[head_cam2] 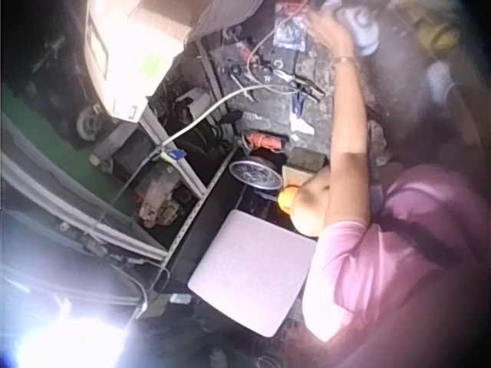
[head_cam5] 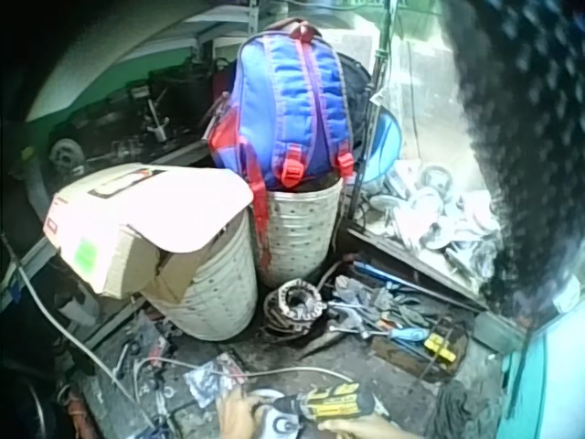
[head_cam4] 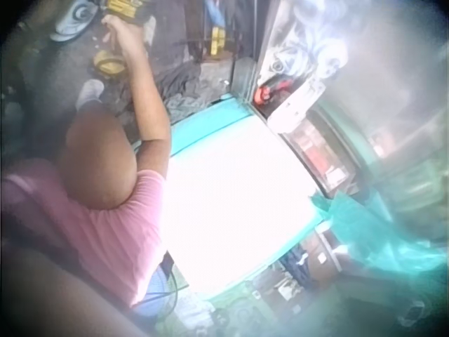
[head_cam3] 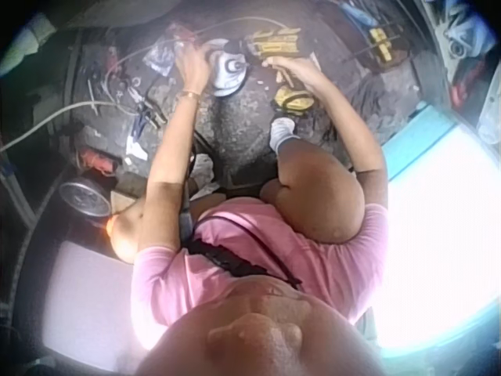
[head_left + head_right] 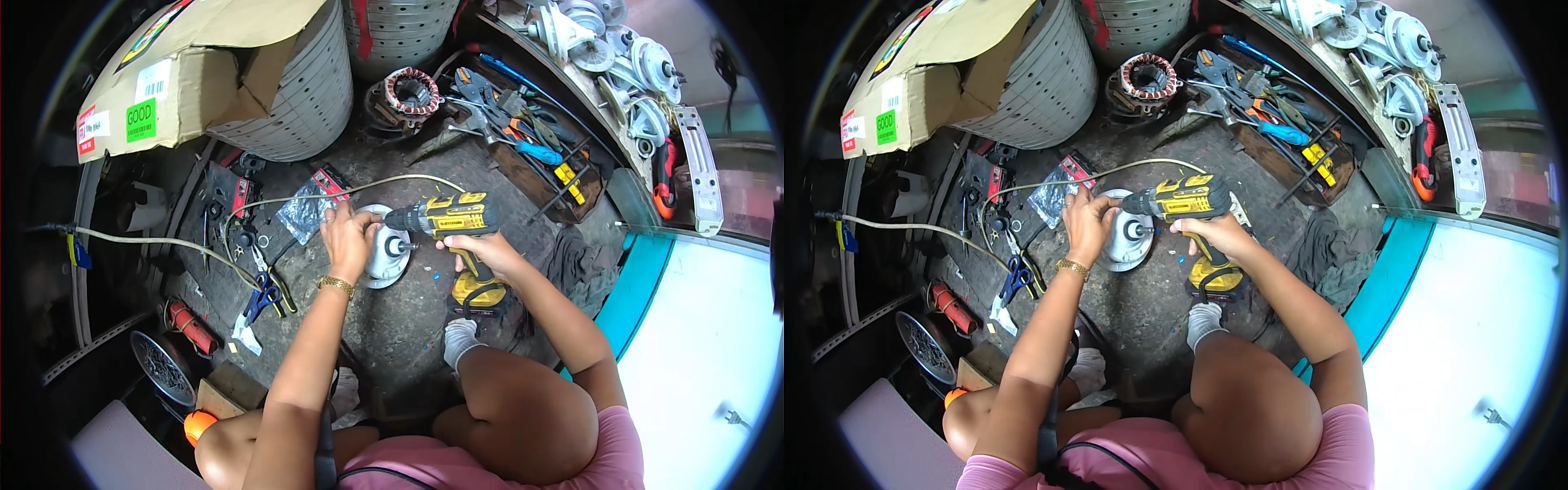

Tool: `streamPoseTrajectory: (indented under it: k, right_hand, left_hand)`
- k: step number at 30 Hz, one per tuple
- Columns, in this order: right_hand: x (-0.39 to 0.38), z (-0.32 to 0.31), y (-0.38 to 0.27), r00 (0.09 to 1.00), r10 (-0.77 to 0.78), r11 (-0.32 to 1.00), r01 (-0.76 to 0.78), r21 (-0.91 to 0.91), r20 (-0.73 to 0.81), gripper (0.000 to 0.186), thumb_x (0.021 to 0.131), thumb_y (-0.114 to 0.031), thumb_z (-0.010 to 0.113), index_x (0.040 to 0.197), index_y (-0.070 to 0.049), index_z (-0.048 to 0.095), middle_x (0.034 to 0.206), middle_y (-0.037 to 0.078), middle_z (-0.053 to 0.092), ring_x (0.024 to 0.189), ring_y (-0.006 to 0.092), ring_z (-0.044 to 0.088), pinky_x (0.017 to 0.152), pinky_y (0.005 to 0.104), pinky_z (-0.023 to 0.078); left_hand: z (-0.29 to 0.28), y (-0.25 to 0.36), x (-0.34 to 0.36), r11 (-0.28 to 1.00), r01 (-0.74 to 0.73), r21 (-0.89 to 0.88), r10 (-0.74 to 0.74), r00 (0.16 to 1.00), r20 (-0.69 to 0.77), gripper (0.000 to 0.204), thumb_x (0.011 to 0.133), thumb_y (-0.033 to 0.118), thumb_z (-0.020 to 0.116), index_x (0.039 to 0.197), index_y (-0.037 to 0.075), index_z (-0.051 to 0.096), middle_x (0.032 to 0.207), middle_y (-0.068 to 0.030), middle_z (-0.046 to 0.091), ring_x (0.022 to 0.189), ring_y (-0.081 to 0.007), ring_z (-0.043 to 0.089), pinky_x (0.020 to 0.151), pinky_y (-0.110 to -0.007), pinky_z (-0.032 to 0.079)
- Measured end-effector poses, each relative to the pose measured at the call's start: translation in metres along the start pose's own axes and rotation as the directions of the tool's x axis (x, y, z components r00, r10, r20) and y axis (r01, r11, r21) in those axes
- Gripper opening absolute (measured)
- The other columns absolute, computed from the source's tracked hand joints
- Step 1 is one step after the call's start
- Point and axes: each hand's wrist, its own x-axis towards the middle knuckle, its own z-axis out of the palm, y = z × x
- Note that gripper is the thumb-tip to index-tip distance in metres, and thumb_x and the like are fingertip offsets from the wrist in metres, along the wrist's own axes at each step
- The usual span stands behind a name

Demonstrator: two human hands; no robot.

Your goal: The person uses a power drill on a washing machine gearbox, then handles a gasket and uses pliers to manipulate components on the gearbox assembly.

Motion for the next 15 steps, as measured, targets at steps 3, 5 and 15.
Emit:
streamPoseTrajectory:
  k: [3, 5, 15]
  right_hand:
    - [-0.009, -0.019, 0.01, 0.998, 0.056, 0.997, -0.055, 0.049, -0.026, 0.033, 0.094, -0.02, 0.07, 0.12, -0.001, 0.067, 0.106, 0.01, 0.075, 0.062, 0.0135, 0.064, 0.059, 0.0281, 0.055]
    - [-0.016, -0.027, 0.022, 0.995, 0.079, 0.993, -0.073, 0.097, -0.064, 0.032, 0.094, -0.019, 0.07, 0.12, 0.0, 0.067, 0.106, 0.01, 0.075, 0.062, 0.0136, 0.064, 0.058, 0.0282, 0.055]
    - [-0.021, -0.024, 0.061, 0.986, 0.13, 0.98, -0.111, 0.166, -0.104, 0.032, 0.094, -0.02, 0.069, 0.12, -0.001, 0.067, 0.105, 0.007, 0.075, 0.061, 0.0118, 0.064, 0.059, 0.0282, 0.055]
  left_hand:
    - [-0.001, -0.004, 0.006, 0.992, -0.123, -0.012, 0.124, 0.991, 0.052, 0.014, 0.079, 0.021, 0.082, 0.092, 0.018, 0.079, 0.102, -0.0118, 0.064, 0.101, -0.0344, 0.057, 0.084, -0.047, 0.047]
    - [0.005, -0.011, 0.01, 0.992, -0.118, -0.045, 0.119, 0.993, 0.026, 0.014, 0.078, 0.021, 0.082, 0.09, 0.015, 0.076, 0.098, -0.0107, 0.063, 0.099, -0.034, 0.057, 0.084, -0.047, 0.047]
    - [0.038, -0.07, 0.024, 0.527, 0.309, -0.792, -0.532, 0.846, -0.025, 0.009, 0.105, 0.015, 0.047, 0.103, 0.009, 0.054, 0.079, 0.0025, 0.05, 0.067, -0.007, 0.042, 0.059, -0.025, 0.035]
